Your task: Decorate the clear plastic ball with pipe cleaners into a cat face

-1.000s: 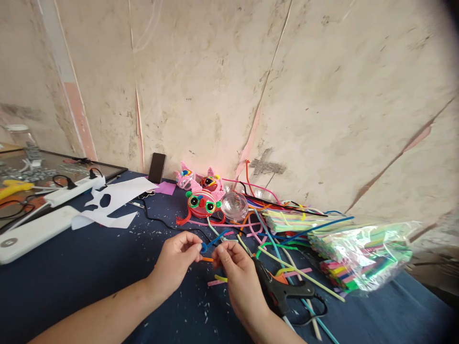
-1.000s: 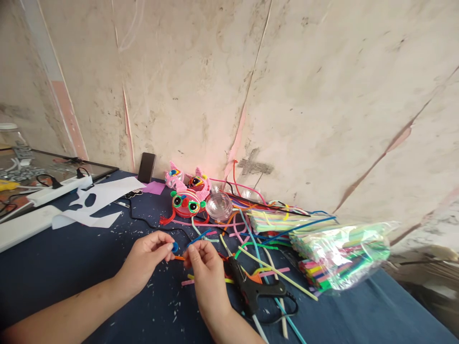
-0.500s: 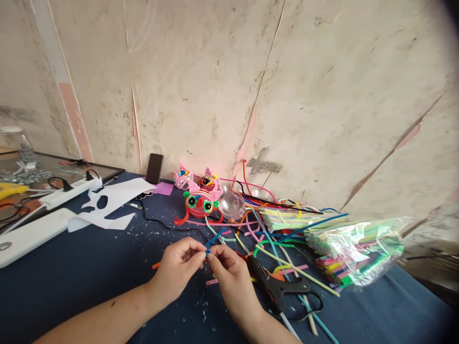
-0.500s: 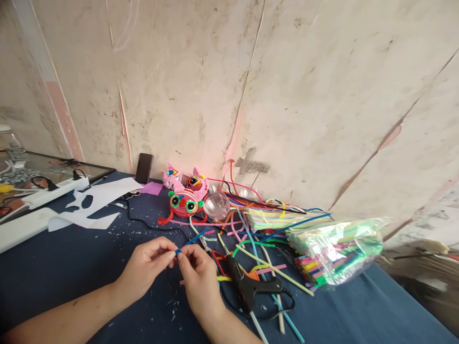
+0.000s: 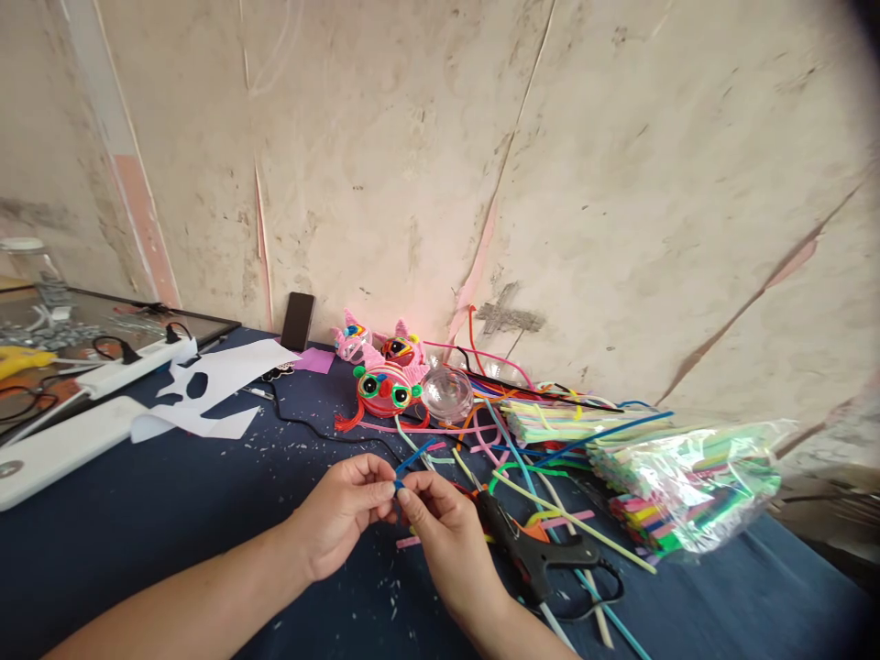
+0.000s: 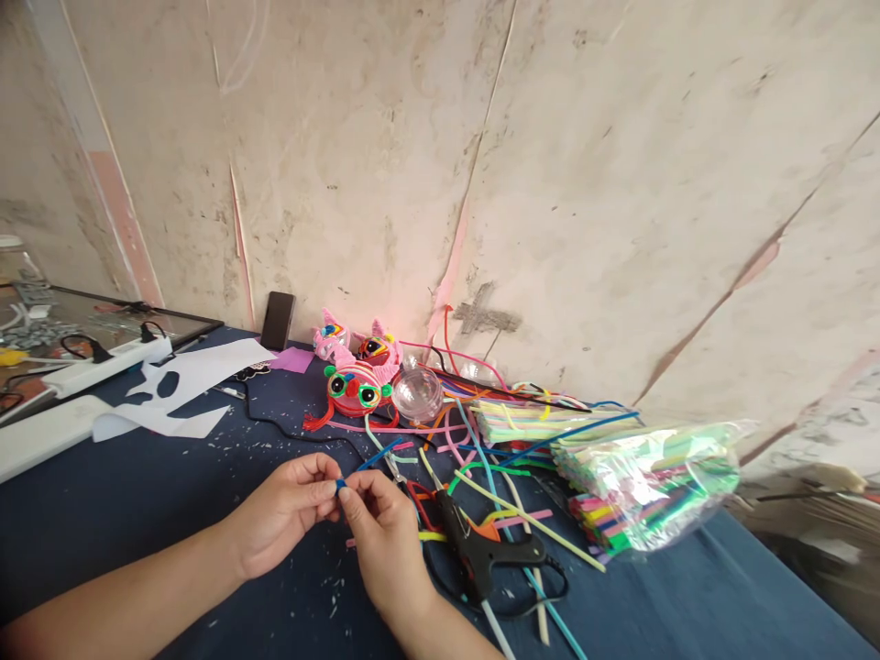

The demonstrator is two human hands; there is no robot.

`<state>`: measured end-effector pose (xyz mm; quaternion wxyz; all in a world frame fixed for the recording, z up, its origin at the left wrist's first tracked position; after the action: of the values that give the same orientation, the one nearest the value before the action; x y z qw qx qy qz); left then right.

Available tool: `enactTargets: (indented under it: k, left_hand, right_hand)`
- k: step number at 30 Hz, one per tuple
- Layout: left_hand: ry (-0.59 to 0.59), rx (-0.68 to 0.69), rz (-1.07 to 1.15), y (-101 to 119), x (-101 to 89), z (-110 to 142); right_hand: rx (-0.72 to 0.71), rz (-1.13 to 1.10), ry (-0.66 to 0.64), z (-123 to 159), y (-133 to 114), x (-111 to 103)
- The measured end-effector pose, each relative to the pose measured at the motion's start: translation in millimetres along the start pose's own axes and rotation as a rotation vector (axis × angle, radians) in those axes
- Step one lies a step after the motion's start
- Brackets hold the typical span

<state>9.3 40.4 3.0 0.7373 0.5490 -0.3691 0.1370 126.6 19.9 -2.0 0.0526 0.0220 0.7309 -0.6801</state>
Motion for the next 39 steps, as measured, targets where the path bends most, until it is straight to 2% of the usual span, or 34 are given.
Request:
enactTargets:
  k: [5, 8, 14, 18, 23, 27, 30, 35, 39]
  left_hand:
    - [0.033, 0.052, 0.001, -1, -4.0, -1]
    - [0.066, 0.108, -0.064, 2, -7.0, -2]
    - [0.211, 0.344, -0.350, 17, -10.2, -1]
    - [0.213, 0.397, -0.507, 26, -11.0, -1]
    - [0.291, 0.490, -0.604, 44, -24.7, -8]
    - [0.317, 0.532, -0.627, 54, -35.2, -16]
    - [0.279, 0.569, -0.546, 58, -36.8, -17]
    - [0.212, 0.574, -0.391, 61, -36.1, -17]
    - [0.220, 0.521, -0.418, 61, -41.8, -23]
  right_hand:
    - [-0.066, -0.128, 0.026, -6, 4, -3]
    - [-0.042, -0.157, 0.057, -9, 7, -5]
    - [-0.046, -0.107, 0.140, -9, 5, -11]
    - [-0.089, -0.067, 0.229, -10, -2, -20]
    - [-0.148, -0.045, 0.333, -16, -21, -40]
    - [-0.191, 0.046, 0.287, -27, -39, -47]
    - [-0.207, 0.135, 0.231, -32, -45, -47]
    - [-0.191, 0.275, 0.169, -33, -40, -46]
    - [-0.148, 0.407, 0.109, -35, -27, -39]
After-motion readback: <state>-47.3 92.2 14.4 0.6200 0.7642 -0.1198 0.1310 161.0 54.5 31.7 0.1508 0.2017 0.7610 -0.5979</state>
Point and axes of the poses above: each hand's wrist, its own z-axis away from the middle knuckle, its own x-axis out of the palm, y = z × x, the point moved 4 cm from there along -z, towards the middle knuckle, and after that the axes turned 11 degrees about z, right-handed, at the moved point
